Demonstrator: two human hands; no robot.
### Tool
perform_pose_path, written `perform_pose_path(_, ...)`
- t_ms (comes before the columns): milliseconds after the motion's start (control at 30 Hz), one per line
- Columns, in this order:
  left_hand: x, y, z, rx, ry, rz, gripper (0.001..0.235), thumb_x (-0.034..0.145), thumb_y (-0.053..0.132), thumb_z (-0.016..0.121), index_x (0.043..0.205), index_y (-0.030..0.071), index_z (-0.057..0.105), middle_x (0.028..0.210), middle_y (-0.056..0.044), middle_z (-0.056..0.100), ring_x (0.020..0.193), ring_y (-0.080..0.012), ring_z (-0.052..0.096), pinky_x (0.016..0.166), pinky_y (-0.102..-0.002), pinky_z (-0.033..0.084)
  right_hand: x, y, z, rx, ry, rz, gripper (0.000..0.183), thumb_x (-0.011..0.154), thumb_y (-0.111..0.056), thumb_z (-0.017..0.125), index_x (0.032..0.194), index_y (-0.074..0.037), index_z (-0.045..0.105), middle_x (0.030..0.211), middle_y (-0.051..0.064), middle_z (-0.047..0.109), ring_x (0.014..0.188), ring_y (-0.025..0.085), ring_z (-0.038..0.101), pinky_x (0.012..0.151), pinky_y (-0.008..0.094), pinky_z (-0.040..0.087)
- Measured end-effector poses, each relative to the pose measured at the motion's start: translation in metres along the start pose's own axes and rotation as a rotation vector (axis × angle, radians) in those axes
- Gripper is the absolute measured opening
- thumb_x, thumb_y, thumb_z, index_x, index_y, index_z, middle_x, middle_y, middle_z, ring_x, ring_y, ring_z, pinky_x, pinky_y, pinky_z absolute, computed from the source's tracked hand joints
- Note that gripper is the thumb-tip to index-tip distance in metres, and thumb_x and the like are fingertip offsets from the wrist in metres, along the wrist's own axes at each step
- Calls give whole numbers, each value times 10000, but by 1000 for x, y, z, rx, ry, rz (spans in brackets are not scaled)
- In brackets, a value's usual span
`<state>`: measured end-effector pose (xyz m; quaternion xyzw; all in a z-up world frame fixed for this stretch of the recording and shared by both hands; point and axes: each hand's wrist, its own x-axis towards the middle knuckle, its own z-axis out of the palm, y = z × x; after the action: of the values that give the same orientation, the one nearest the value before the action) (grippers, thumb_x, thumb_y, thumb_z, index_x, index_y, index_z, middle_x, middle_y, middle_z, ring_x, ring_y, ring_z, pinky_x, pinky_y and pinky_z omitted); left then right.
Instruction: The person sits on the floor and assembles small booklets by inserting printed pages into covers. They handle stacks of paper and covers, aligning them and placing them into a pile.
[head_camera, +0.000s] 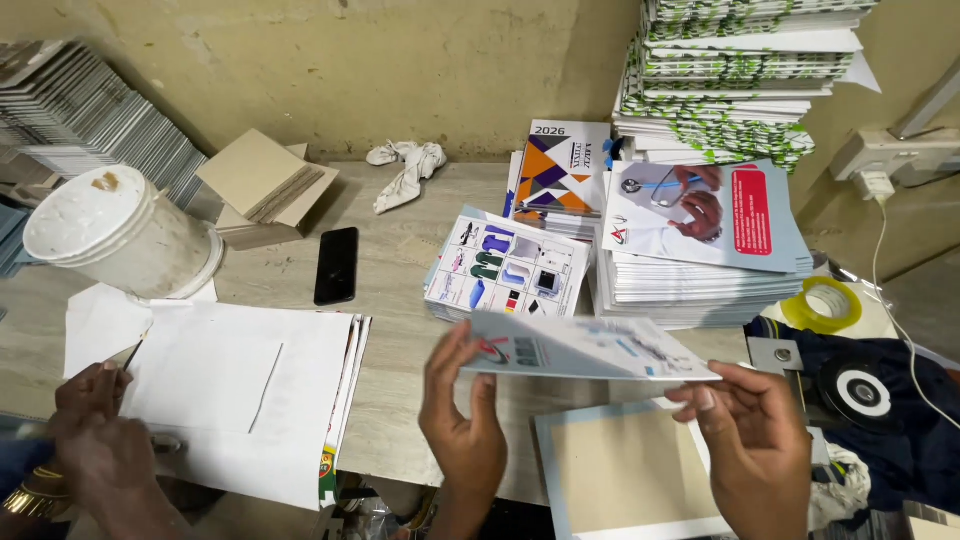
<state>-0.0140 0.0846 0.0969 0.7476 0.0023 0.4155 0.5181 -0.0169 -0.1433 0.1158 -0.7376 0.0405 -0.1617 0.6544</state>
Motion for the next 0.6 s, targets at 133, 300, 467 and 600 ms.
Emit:
perform_pose_path(133, 49, -64, 3, 20, 27, -15, 391, 934, -100, 565, 1295, 38, 631, 1385, -204, 643, 1351, -368, 601, 1026, -452, 640, 45, 38, 60, 76, 2, -69, 279, 950, -61, 644, 1203, 31, 569, 1050, 229, 731, 932, 284, 752, 862, 367, 640)
perform_pose_path(300, 62, -148, 7, 245, -138, -155, 417, 978, 59, 659, 1392, 30, 611, 1348, -253, 638, 1385, -458, 490, 1150, -584, 368, 68, 92, 112, -337, -195, -227, 355, 881, -122, 784, 1201, -21, 667, 1109, 234, 748, 1036, 408, 724, 889, 522, 591)
perform_pose_path(467, 56, -152, 4, 327, -417, -287, 800, 940, 354, 735, 1592, 90, 354, 1527, -267, 473, 1531, -455, 243, 1222, -596, 216, 66, 96, 123, -467, -357, -183, 726, 807, -195, 856, 1410, -7, 498, 1417, 263, 550, 1281, 457, 575, 1079, 561, 504)
perform_pose_path(600, 54, -159, 10, 357, -442, -254, 920, 897, 356, 795, 1609, 66, 289, 1487, -279, 466, 1529, -489, 199, 1217, -639, 167, 63, 103, 135, -510, -290, -279, 781, 810, -204, 848, 1441, 5, 436, 1516, 272, 414, 1340, 498, 488, 1084, 605, 482)
